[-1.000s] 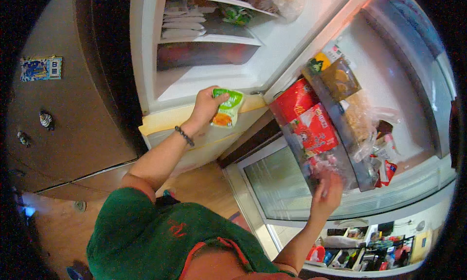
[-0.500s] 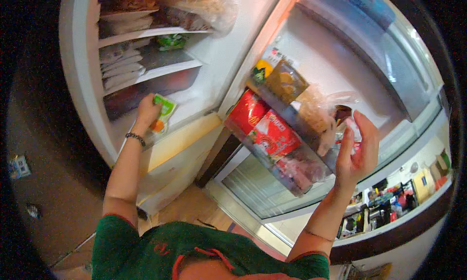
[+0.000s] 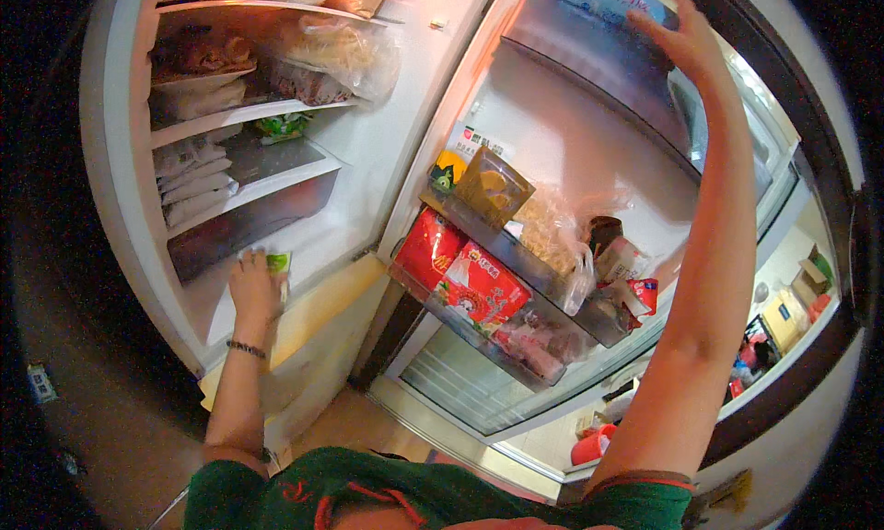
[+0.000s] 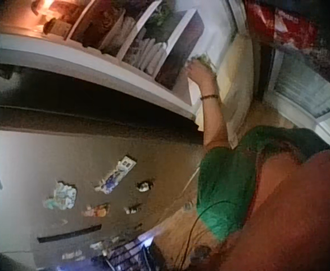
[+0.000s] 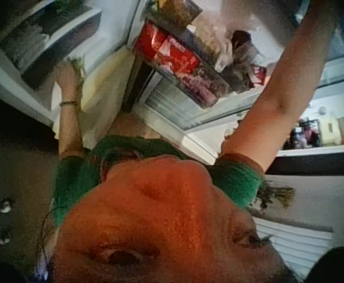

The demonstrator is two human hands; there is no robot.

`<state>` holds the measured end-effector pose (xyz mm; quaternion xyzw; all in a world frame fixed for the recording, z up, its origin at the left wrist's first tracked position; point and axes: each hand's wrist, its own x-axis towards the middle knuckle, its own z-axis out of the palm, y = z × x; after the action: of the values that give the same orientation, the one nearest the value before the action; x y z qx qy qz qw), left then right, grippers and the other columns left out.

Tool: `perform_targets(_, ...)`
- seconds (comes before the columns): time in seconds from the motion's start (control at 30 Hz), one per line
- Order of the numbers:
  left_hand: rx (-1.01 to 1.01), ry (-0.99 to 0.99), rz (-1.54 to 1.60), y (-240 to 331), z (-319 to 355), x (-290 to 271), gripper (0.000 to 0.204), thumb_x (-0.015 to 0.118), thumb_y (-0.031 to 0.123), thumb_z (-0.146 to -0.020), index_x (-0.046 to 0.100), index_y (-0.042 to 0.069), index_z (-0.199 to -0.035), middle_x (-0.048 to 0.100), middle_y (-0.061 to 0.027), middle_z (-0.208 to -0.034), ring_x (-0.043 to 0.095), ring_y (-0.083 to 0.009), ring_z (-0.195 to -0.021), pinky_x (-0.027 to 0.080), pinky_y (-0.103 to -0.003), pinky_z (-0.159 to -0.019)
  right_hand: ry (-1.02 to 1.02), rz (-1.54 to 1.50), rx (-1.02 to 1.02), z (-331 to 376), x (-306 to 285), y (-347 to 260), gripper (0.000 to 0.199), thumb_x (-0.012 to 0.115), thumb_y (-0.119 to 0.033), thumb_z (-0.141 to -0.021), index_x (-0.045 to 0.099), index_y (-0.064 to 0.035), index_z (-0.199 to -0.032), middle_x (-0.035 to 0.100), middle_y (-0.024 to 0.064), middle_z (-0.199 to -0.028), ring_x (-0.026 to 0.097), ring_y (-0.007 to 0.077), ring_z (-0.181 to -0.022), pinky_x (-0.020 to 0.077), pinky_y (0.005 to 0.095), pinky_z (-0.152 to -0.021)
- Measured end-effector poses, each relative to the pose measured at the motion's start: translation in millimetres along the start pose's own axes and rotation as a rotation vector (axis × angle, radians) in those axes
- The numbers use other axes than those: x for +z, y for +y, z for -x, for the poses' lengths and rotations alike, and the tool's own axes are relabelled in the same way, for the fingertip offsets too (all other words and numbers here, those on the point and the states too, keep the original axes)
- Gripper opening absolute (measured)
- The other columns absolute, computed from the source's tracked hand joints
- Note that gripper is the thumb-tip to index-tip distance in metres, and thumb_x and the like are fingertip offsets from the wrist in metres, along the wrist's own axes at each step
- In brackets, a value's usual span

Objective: The person organizes the contents of a refrigerator by moving various food packages and containers between shelves and the door compartments. They handle items such as green packages, a blue bag, and a yellow container, rearranging them to fit better.

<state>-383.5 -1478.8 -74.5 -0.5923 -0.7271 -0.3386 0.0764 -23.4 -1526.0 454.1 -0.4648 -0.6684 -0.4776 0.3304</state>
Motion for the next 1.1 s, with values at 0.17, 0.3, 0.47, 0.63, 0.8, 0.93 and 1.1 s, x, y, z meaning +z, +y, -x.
perform_targets(0.17,0.061,-0.082,0.047,-35,7,24,0.038,0.061,0.020,-0.082,0.056,0.006,-0.116,0.052,-0.0144,-0.127,0.044,-0.0315,-0.121,0.032,-0.045,-0.102,-0.324,-0.462,0.243,-37,21,37,0.041,0.074,-0.030,-0.075,0.064,-0.0045,-0.106,0.064,0.0023,-0.081,0.059,0.0120,-0.068,0.0460,0.0265,-0.060)
perform_targets(0.3,0.107,-0.042,0.071,-36,-3,25,0.037,0.061,0.019,-0.080,0.057,0.005,-0.114,0.051,-0.0150,-0.128,0.044,-0.0330,-0.120,0.029,-0.045,-0.104,0.043,-0.664,0.367,-37,26,63,0.031,0.076,-0.019,-0.073,0.067,-0.0045,-0.100,0.064,0.0016,-0.079,0.058,0.0111,-0.063,0.0457,0.0267,-0.058)
perform_targets(0.47,0.096,-0.058,0.058,-33,2,13,0.039,0.064,0.021,-0.079,0.058,0.004,-0.113,0.048,-0.0149,-0.131,0.042,-0.0339,-0.122,0.027,-0.046,-0.105,0.338,-0.637,0.401,-45,24,64,0.031,0.076,-0.013,-0.072,0.067,-0.0017,-0.099,0.066,0.0055,-0.084,0.060,0.0140,-0.068,0.0484,0.0296,-0.063)
perform_targets(0.63,0.174,0.098,0.058,-20,4,-15,0.040,0.065,0.019,-0.078,0.057,0.003,-0.114,0.044,-0.0148,-0.134,0.040,-0.0343,-0.124,0.025,-0.048,-0.106,0.494,-0.262,0.373,-50,14,61,0.030,0.077,-0.022,-0.071,0.068,-0.0048,-0.095,0.067,0.0047,-0.079,0.060,0.0134,-0.070,0.0475,0.0303,-0.067)
perform_targets(0.8,0.273,0.156,0.174,4,2,-57,0.042,0.066,0.016,-0.078,0.056,0.004,-0.117,0.044,-0.0150,-0.134,0.041,-0.0355,-0.123,0.029,-0.046,-0.106,0.841,-0.297,0.151,-53,-2,45,0.026,0.074,-0.023,-0.072,0.070,-0.0067,-0.092,0.067,0.0036,-0.075,0.059,0.0143,-0.066,0.0470,0.0321,-0.065)
perform_targets(0.93,0.450,-0.007,0.921,53,-7,-97,0.048,0.065,0.022,-0.082,0.051,0.007,-0.125,0.045,-0.0144,-0.133,0.046,-0.0336,-0.120,0.039,-0.046,-0.098,0.975,-0.184,-0.187,-25,-26,-31,0.024,0.067,-0.016,-0.070,0.070,-0.0052,-0.092,0.068,0.0047,-0.078,0.060,0.0136,-0.066,0.0485,0.0299,-0.063)
perform_targets(1.1,0.334,-1.026,2.394,78,-9,-159,0.093,0.033,0.077,-0.076,0.022,0.013,-0.142,0.037,-0.0222,-0.138,0.044,-0.0432,-0.120,0.047,-0.047,-0.089,0.703,-0.624,-0.135,97,17,-184,0.027,0.065,-0.007,-0.069,0.067,-0.0004,-0.095,0.068,0.0102,-0.085,0.062,0.0172,-0.075,0.0504,0.0316,-0.072)
